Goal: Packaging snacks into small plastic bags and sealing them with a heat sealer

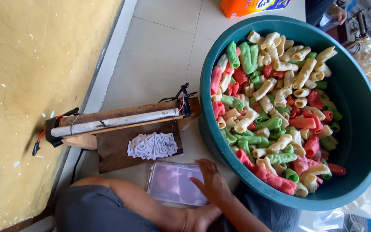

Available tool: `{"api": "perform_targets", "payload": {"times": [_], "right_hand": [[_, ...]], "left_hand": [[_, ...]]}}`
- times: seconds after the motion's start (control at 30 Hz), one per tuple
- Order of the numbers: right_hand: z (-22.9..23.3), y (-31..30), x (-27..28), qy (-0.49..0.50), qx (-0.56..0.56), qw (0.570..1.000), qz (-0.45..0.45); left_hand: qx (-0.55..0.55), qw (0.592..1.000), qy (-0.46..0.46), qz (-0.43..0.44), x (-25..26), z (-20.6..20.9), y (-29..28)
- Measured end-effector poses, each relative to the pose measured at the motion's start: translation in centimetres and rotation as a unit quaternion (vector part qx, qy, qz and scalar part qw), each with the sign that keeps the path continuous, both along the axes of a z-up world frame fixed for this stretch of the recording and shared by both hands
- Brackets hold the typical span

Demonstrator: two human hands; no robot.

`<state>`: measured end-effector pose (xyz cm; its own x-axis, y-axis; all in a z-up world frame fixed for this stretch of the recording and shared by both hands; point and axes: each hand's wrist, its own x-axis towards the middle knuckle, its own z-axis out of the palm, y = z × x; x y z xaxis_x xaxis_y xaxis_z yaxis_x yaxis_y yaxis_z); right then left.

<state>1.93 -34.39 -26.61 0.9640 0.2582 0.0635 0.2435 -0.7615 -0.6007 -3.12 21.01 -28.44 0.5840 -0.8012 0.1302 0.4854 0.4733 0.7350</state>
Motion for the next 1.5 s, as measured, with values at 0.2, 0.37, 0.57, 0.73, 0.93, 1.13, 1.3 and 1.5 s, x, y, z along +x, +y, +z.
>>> {"api": "perform_targets", "payload": {"times": [0.2,0.37,0.57,0.73,0.93,1.13,1.3,1.5], "right_hand": [[-4.4,-2.7,0.7,0.114,-0.131,0.985,-0.010],[-5.0,-3.0,-0.6,-0.029,-0.329,0.942,0.062],[11.7,2.1,-4.1,-0.096,-0.013,0.986,0.139],[19.2,-0.8,-8.2,-0.152,0.090,0.984,0.035],[20.7,-1.2,-7.1,-0.199,0.051,0.978,-0.020],[18.9,1.9,-6.7,-0.285,0.069,0.952,0.093],[17.5,0.3,-6.8,-0.104,0.126,0.978,0.129],[25.6,-7.4,3.1,0.145,0.142,0.965,0.167]], "left_hand": [[-0.154,0.973,0.170,0.031,2.0,5.2,-9.5],[0.138,0.954,-0.151,0.219,0.7,15.7,-28.2],[0.508,0.574,-0.626,0.143,-0.7,7.3,-32.7],[0.476,0.750,-0.423,0.180,1.1,17.3,-28.3],[0.322,0.821,-0.267,0.389,-0.9,16.9,-24.1],[0.328,0.778,-0.262,0.468,-1.3,17.6,-29.6],[0.257,0.923,-0.276,0.077,-0.4,13.6,-29.4],[0.381,0.783,-0.343,0.354,2.4,14.2,-27.5]]}}
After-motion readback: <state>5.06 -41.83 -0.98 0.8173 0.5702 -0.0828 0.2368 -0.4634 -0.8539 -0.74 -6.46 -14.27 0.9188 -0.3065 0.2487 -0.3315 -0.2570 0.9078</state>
